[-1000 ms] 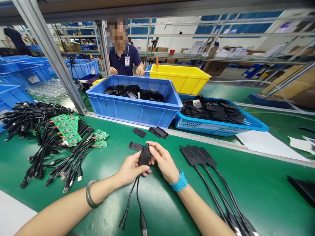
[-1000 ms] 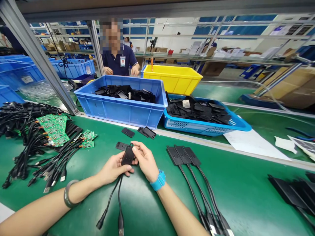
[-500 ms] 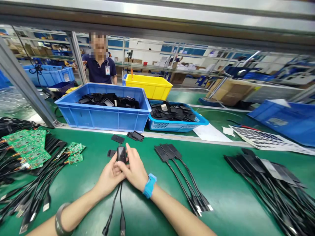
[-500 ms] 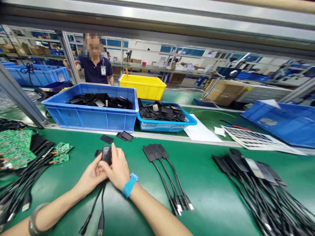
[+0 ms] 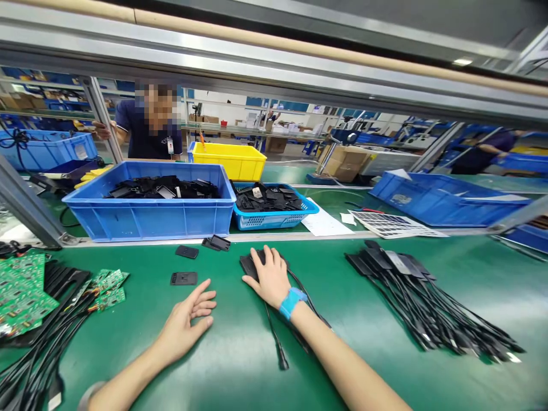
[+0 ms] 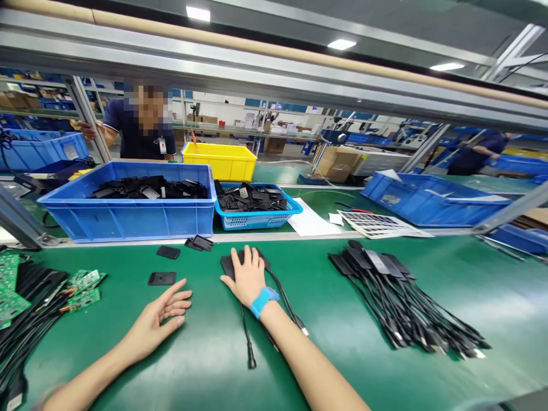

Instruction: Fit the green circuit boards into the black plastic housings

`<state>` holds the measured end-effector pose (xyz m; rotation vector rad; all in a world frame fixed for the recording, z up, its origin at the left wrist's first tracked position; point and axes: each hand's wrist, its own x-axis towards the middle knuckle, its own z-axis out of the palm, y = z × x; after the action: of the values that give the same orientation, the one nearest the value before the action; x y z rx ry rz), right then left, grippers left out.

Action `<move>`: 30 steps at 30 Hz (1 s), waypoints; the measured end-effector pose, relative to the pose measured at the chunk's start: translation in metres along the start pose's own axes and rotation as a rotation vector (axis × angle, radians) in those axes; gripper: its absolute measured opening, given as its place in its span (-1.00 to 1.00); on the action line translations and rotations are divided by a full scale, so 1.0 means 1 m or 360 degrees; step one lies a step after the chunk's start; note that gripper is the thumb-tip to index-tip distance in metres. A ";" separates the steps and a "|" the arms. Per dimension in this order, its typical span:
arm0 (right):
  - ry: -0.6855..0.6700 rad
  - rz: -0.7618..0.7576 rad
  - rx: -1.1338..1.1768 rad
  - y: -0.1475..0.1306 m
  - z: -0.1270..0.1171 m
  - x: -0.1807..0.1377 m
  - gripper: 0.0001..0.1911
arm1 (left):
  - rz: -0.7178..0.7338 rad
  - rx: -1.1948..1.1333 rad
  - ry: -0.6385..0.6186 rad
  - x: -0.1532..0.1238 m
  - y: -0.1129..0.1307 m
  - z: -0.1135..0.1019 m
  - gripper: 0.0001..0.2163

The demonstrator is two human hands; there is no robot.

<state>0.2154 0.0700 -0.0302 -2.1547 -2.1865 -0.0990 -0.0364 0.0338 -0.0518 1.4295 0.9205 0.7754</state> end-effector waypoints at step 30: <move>0.0040 -0.0217 0.0165 -0.014 -0.007 -0.061 0.07 | 0.0039 0.0332 -0.0002 0.008 -0.034 -0.018 -0.37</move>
<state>0.2020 0.0084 -0.0293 -1.9401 -2.2691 -0.0194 -0.0517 0.0483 -0.0851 1.6246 1.0078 0.7123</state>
